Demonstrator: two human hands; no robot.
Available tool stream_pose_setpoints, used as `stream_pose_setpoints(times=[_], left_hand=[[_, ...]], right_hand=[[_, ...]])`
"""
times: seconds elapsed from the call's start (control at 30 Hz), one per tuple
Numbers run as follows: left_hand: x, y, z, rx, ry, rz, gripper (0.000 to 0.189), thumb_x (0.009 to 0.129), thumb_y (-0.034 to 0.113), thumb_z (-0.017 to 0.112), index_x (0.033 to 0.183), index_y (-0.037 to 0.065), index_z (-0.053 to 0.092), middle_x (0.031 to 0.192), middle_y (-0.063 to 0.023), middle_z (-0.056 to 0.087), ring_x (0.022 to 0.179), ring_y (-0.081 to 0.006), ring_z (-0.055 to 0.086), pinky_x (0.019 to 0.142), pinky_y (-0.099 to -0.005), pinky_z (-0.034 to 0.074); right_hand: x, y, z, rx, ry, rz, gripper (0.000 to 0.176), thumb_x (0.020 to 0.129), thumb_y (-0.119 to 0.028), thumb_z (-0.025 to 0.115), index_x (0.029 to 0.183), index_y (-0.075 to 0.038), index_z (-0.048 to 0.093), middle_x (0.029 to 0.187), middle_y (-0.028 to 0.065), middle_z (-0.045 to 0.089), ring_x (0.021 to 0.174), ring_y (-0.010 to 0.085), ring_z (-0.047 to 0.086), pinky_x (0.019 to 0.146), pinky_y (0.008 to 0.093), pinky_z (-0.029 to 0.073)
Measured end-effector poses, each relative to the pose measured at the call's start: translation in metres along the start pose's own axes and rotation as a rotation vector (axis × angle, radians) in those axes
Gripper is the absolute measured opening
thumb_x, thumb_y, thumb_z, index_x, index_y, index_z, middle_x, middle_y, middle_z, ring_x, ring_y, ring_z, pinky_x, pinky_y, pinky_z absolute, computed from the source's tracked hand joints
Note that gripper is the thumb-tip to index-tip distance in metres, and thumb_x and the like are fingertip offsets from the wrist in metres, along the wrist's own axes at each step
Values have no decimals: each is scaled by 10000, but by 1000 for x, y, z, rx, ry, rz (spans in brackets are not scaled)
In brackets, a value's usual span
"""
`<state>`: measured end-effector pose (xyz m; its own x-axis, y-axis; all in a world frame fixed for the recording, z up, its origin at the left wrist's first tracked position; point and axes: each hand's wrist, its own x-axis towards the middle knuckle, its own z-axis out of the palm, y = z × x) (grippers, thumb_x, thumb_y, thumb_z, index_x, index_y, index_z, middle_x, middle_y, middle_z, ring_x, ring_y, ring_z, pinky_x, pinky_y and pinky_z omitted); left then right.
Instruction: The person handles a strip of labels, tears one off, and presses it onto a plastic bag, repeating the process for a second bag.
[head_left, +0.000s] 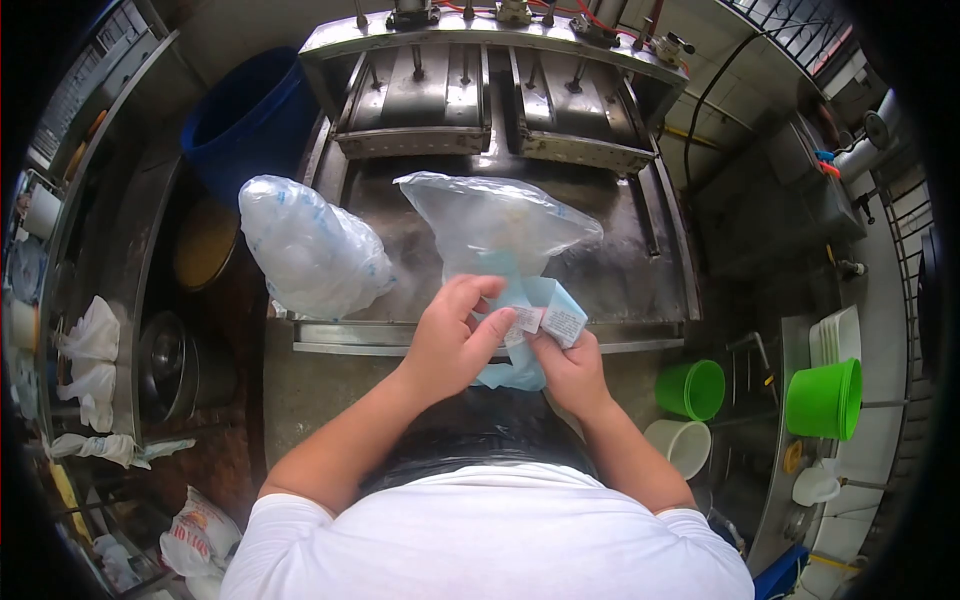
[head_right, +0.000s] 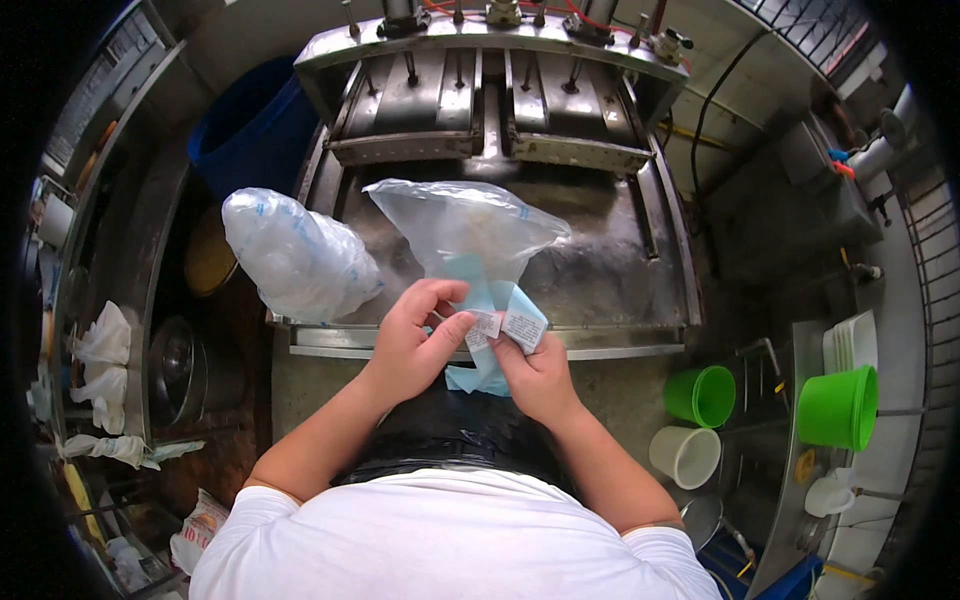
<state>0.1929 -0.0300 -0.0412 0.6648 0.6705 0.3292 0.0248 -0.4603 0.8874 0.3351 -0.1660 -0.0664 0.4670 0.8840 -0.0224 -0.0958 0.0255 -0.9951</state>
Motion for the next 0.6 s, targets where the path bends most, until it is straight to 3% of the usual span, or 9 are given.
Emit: stream_pose_setpoints(times=[0.03,0.07,0.13,0.33,0.37,0.4,0.47,0.6], left_hand=[[1,-2,-1,-149,-70,-126,146,946,74,718,1074,11,687,1052,-134,651,887,-217,637,781,-331,524],[2,-5,-2,-148,-68,-125,146,946,74,718,1074,11,687,1052,-134,651,887,-217,637,781,-331,524],[3,-12,-3,-24,-92,64,97,950,61,710,1027,12,677,1001,-116,641,849,-197,623,753,-313,513],[33,-3,-13,103,51,129,58,960,56,692,984,18,657,924,-90,631,809,-195,605,713,-309,494],[41,-7,-12,123,60,137,61,948,62,694,974,23,655,904,-107,641,812,-253,627,725,-355,500],[51,-10,-11,126,64,136,61,948,62,694,974,23,655,904,-107,641,812,-253,627,725,-355,500],[70,-17,-7,364,61,308,78,923,69,709,961,29,654,883,-129,653,837,-319,641,748,-416,504],[86,-33,1,494,98,314,98,897,74,727,951,36,655,856,-139,663,840,-363,640,766,-463,500]], right_hand=[[-1,-1,1,18,-11,9,244,1049,-86,611,1259,-8,707,1145,27,725,1058,115,643,937,292,510],[0,0,1,18,-12,7,244,1049,-86,611,1259,-8,707,1145,27,725,1058,115,643,937,292,510],[1,4,1,-4,-19,33,246,1037,-85,615,1249,-3,708,1110,30,726,1022,112,641,913,288,511],[2,14,-4,-15,134,193,253,998,-98,621,1207,3,721,1069,37,722,964,114,641,876,286,508],[2,17,-7,-15,131,191,253,998,-98,621,1207,3,721,1069,37,722,964,114,641,876,286,508],[1,22,-10,-9,153,212,258,986,-103,631,1203,6,718,1071,37,717,967,118,640,878,288,503],[-1,24,-17,-3,171,232,264,975,-108,641,1200,8,714,1073,38,711,970,122,639,880,290,498],[-1,32,-40,-33,231,205,251,976,-95,639,1197,-1,710,1084,36,707,975,126,640,891,291,497]])
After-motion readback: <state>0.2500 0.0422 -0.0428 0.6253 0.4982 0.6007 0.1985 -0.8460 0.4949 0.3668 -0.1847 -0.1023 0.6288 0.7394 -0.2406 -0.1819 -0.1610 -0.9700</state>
